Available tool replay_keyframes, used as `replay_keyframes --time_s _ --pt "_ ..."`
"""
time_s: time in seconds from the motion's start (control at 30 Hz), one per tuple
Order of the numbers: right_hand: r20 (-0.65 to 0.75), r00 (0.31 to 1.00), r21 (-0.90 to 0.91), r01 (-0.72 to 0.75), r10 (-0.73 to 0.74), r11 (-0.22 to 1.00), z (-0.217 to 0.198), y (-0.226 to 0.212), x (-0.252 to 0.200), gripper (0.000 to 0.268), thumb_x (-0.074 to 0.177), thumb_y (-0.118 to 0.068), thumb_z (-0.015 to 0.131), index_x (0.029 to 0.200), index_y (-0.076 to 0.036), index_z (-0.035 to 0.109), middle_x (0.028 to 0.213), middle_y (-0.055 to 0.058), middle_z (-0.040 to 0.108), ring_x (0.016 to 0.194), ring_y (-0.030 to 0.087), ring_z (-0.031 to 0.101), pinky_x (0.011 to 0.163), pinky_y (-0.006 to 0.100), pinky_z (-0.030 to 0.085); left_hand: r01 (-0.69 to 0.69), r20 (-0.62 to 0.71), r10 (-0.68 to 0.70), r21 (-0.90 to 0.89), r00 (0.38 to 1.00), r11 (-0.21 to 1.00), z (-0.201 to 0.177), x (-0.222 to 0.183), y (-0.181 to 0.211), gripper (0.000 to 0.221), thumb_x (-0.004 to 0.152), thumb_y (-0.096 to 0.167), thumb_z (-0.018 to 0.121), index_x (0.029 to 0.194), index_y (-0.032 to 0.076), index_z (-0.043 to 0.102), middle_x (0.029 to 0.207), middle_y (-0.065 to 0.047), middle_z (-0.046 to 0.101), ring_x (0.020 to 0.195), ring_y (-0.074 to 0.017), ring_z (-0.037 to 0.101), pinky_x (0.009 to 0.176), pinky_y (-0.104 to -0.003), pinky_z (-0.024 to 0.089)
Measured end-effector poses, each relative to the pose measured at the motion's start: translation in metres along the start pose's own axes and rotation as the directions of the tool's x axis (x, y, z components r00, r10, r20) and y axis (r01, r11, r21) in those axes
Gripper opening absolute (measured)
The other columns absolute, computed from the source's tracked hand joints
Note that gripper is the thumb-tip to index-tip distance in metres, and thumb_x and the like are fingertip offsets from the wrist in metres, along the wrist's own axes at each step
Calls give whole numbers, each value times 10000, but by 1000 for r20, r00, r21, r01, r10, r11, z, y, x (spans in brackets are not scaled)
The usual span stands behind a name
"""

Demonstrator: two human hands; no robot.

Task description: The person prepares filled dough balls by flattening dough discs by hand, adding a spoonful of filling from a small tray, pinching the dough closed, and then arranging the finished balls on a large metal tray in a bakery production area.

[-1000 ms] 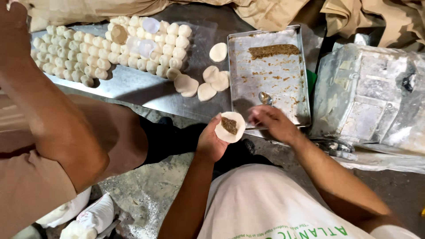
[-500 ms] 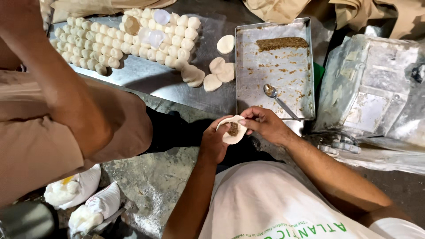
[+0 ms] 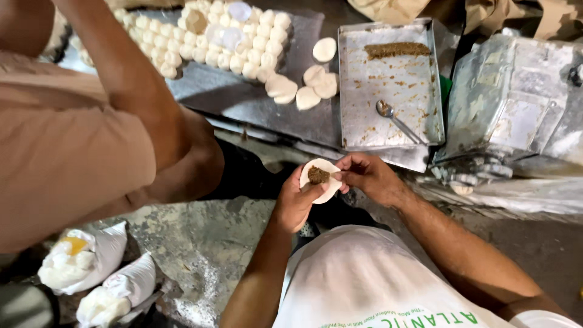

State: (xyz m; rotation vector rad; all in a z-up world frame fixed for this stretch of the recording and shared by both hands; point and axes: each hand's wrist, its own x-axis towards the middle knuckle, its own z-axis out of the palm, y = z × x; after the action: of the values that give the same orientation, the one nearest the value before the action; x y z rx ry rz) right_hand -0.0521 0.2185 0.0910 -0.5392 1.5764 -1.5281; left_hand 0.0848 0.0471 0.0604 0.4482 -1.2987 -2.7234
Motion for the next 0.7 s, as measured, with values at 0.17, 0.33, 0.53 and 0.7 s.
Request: replay_keyframes --time_s 0.17,0.33,0.53,0.7 --pt "-30 999 -23 -25 25 999 29 6 -24 161 955 -64 688 1089 22 668 900 55 706 759 114 652 703 281 565 20 9 -20 45 1000 999 -14 -27 -9 388 939 -8 688 1309 -29 575 1198 -111 683 1102 -172 656 996 -346 530" --pt "-89 995 -41 -52 48 998 44 0 -47 173 964 -88 676 1102 18 673 910 60 725 773 110 668 700 283 573 147 113 -137 -82 984 986 -15 -45 0 428 898 -2 686 1304 34 558 1177 -76 685 1083 -153 675 971 -334 542" --pt "-114 986 -32 -124 120 992 43 -4 -58 230 935 -101 680 1148 -15 669 923 56 727 747 116 679 678 291 589 110 50 -105 -113 993 988 -6 -44 -16 327 1009 58 632 1323 -27 600 1177 -104 699 1063 -175 676 963 -335 546" --pt "-87 994 -45 -71 67 996 20 3 -57 221 967 -103 678 1142 32 674 909 84 735 738 141 676 676 308 583 57 27 -56 -60 998 997 12 -43 -19 357 964 26 645 1316 -13 609 1183 -98 705 1067 -163 682 962 -322 551"
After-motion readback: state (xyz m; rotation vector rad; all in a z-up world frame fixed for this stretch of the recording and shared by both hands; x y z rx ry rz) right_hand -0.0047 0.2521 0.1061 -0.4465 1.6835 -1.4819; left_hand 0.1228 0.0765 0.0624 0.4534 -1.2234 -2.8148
